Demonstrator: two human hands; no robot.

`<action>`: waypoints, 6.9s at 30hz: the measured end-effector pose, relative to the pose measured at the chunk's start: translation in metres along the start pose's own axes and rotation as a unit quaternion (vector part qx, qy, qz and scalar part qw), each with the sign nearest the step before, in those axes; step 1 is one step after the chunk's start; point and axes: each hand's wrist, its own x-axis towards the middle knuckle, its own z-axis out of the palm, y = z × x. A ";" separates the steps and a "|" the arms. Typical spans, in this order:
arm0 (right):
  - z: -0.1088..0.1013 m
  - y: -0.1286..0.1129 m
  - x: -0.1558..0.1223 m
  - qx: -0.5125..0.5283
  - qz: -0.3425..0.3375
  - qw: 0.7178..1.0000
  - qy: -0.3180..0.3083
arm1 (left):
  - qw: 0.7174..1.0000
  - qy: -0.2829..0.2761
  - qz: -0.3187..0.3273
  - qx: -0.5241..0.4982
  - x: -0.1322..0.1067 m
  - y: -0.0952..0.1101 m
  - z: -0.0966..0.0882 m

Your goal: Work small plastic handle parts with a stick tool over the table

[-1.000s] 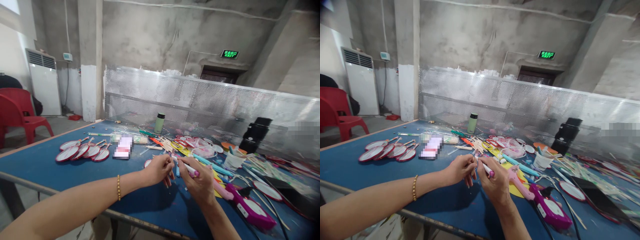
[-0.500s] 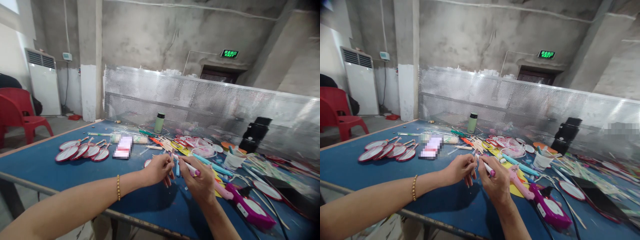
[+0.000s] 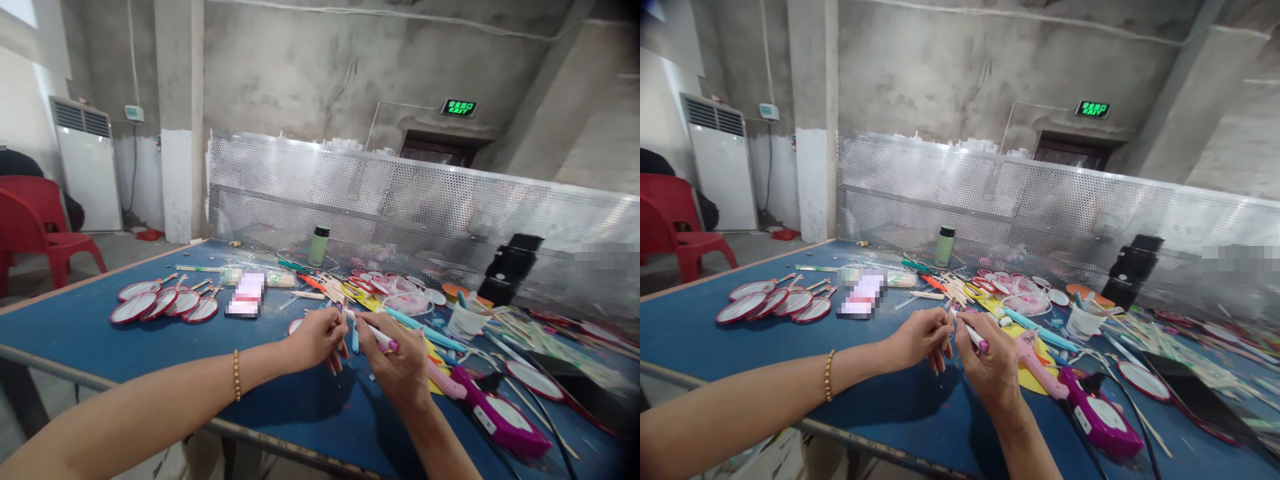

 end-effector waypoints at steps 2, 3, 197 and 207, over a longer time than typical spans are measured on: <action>0.000 0.000 0.000 0.006 -0.005 1.000 -0.002 | 1.000 0.000 0.002 0.002 0.000 0.000 0.000; 0.000 0.000 0.000 0.005 -0.006 1.000 -0.001 | 1.000 0.000 0.001 0.003 0.000 0.000 0.000; -0.022 0.012 0.020 0.077 0.122 0.989 -0.009 | 1.000 0.008 0.003 0.019 0.004 -0.008 -0.007; -0.002 0.027 0.025 0.322 0.326 0.889 -0.011 | 0.997 0.081 0.004 0.021 0.015 -0.014 -0.020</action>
